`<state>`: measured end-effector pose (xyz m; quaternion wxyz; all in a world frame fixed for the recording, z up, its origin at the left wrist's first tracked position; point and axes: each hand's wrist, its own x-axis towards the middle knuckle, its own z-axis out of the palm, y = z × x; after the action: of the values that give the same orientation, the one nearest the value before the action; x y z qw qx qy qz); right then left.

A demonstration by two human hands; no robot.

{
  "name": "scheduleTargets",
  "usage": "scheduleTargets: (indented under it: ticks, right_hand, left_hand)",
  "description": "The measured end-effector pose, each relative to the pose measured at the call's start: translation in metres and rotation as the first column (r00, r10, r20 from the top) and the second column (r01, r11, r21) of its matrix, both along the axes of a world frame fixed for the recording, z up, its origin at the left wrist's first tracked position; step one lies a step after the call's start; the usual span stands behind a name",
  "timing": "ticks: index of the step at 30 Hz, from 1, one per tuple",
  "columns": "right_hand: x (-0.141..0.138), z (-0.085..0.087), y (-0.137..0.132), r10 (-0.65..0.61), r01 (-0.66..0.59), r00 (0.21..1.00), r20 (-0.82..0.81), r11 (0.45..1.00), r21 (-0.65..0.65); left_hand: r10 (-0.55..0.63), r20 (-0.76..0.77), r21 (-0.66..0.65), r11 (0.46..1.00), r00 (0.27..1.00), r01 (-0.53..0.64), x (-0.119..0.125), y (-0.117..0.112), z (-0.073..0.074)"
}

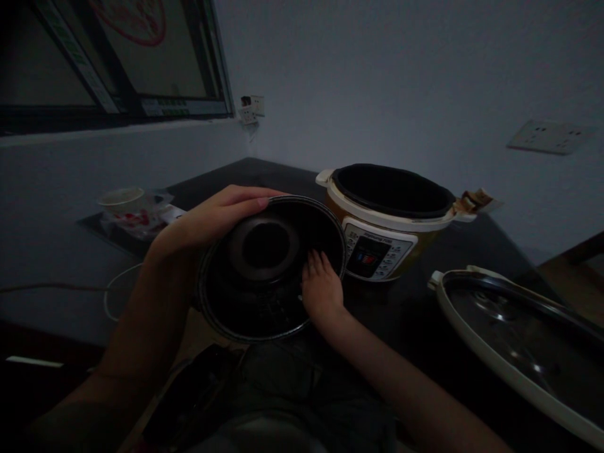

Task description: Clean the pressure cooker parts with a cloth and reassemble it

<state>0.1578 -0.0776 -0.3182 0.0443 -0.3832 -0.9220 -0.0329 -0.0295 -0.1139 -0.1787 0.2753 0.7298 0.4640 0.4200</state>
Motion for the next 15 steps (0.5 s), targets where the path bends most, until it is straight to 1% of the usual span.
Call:
scheduleTargets:
  ticks: [2,5,7,9,11,13,14,15]
  right_hand:
    - [-0.003,-0.004,-0.007,0.013,-0.012,1.0,0.009,0.997,-0.079]
    - [-0.012,-0.012,-0.03,0.07,-0.072,0.997,-0.014,0.972,-0.222]
    - [-0.021,-0.017,-0.045,0.082,-0.112,0.991,-0.107,0.945,-0.307]
    - [-0.034,-0.018,-0.059,0.065,-0.16,0.968,-0.243,0.904,-0.396]
    - [-0.05,-0.014,-0.069,0.023,-0.245,0.906,-0.423,0.842,-0.48]
    - [-0.067,-0.007,-0.078,-0.063,-0.352,0.791,-0.609,0.767,-0.536]
    - [-0.074,-0.003,-0.082,-0.118,-0.393,0.727,-0.676,0.736,-0.551]
    - [-0.079,0.0,-0.086,-0.162,-0.423,0.671,-0.723,0.717,-0.554]
  left_hand:
    - [-0.022,0.019,-0.016,1.0,1.0,0.022,0.005,-0.003,0.0]
    - [-0.075,0.064,-0.049,0.996,0.995,0.079,0.012,-0.009,-0.001]
    - [-0.109,0.087,-0.069,0.991,0.99,0.115,0.016,-0.013,-0.001]
    - [-0.129,0.107,-0.083,0.987,0.986,0.138,0.018,-0.016,-0.001]
    - [-0.134,0.125,-0.084,0.986,0.983,0.145,0.019,-0.017,-0.001]
    - [-0.136,0.14,-0.081,0.986,0.981,0.148,0.018,-0.018,-0.001]
    - [-0.138,0.145,-0.079,0.985,0.98,0.15,0.018,-0.019,-0.001]
    - [-0.14,0.146,-0.081,0.985,0.979,0.153,0.018,-0.018,-0.001]
